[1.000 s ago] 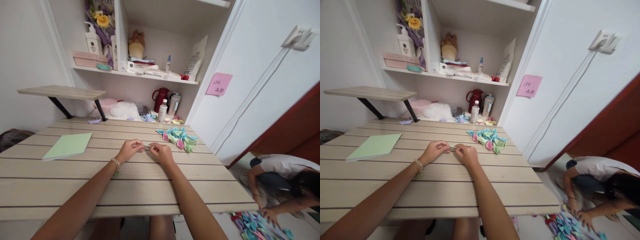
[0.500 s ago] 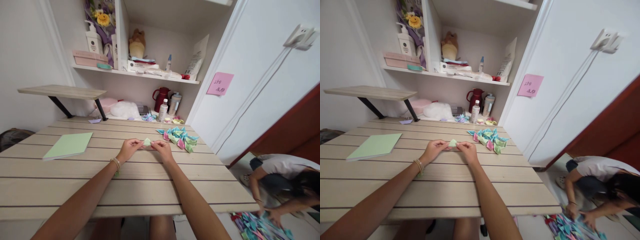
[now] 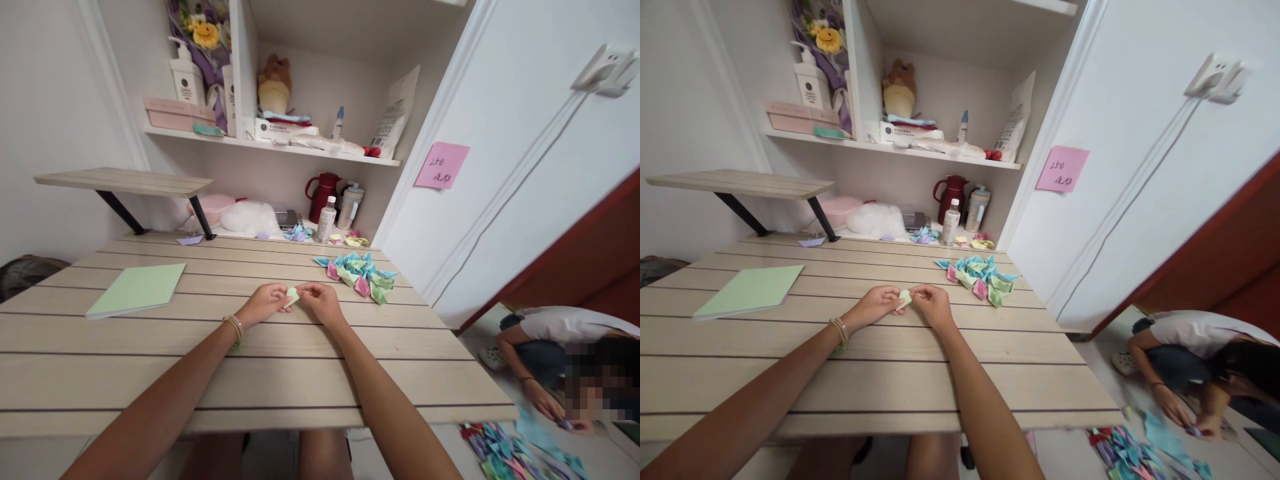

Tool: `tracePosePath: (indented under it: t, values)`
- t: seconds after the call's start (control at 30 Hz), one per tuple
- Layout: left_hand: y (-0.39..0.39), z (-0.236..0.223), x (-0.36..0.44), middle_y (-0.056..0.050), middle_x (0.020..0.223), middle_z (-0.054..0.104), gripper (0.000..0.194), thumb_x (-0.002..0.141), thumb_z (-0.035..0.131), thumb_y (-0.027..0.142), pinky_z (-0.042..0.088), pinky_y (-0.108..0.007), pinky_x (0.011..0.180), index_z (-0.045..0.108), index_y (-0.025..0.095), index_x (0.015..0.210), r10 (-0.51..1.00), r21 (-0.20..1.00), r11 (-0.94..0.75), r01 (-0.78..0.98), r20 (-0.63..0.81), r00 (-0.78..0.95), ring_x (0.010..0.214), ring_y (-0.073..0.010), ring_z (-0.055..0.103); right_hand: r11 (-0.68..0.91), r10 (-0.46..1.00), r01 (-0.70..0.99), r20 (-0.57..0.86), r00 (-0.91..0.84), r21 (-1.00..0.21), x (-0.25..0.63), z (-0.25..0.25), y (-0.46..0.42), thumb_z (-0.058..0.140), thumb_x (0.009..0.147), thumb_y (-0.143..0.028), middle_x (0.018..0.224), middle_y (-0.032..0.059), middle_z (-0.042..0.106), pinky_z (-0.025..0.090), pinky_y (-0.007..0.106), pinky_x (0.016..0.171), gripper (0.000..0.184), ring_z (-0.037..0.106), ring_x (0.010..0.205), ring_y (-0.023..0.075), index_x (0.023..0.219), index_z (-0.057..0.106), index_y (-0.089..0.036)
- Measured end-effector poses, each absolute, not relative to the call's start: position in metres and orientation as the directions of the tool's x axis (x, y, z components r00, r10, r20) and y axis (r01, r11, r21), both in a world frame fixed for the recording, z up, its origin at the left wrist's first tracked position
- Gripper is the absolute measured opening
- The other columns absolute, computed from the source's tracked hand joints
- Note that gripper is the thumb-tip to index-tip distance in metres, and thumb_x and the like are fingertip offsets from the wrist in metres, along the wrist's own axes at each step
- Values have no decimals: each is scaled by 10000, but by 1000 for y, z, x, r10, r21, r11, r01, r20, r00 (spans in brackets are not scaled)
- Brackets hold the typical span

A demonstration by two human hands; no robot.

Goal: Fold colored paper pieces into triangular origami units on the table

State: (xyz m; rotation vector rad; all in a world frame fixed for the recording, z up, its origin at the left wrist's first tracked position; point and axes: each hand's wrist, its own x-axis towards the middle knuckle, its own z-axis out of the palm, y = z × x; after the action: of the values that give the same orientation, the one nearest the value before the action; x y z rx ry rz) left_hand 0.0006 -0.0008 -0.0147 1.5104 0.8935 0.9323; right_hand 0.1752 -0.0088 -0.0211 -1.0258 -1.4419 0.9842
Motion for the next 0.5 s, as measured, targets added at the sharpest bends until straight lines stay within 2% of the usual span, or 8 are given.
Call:
tracePosePath:
  t: [0.17,0.23,0.4,0.5]
  values:
    - [-6,-9,1,-55,634,653,251,642,662,360,501,-270,579,604,122,698,899,981,-162,103,104,425,613,-176,651,273,951,45,263,-162,-961,171,-21,-13,681,612,-365,761,54,689,482,266,616,332,620,669,167,862,672,-148]
    - [-8,-7,0,-45,612,645,225,649,654,341,492,-261,571,610,125,693,891,969,-205,140,125,437,605,-170,644,264,950,47,251,-187,-963,170,-22,-14,680,613,-371,718,46,684,473,258,592,313,612,629,158,829,675,-146]
    - [-8,-10,3,-19,617,623,214,548,723,236,464,-221,536,601,132,690,892,937,-290,194,192,410,583,-133,606,300,952,128,288,-104,-945,169,-24,-13,661,637,-356,636,38,658,443,237,544,229,577,566,138,710,667,-139]
    - [-7,-12,4,-16,602,617,209,538,726,226,465,-224,531,583,134,659,924,946,-262,193,188,334,572,-131,600,310,951,130,304,-65,-942,167,-23,-13,669,626,-350,661,45,665,447,241,557,222,583,592,147,707,667,-144]
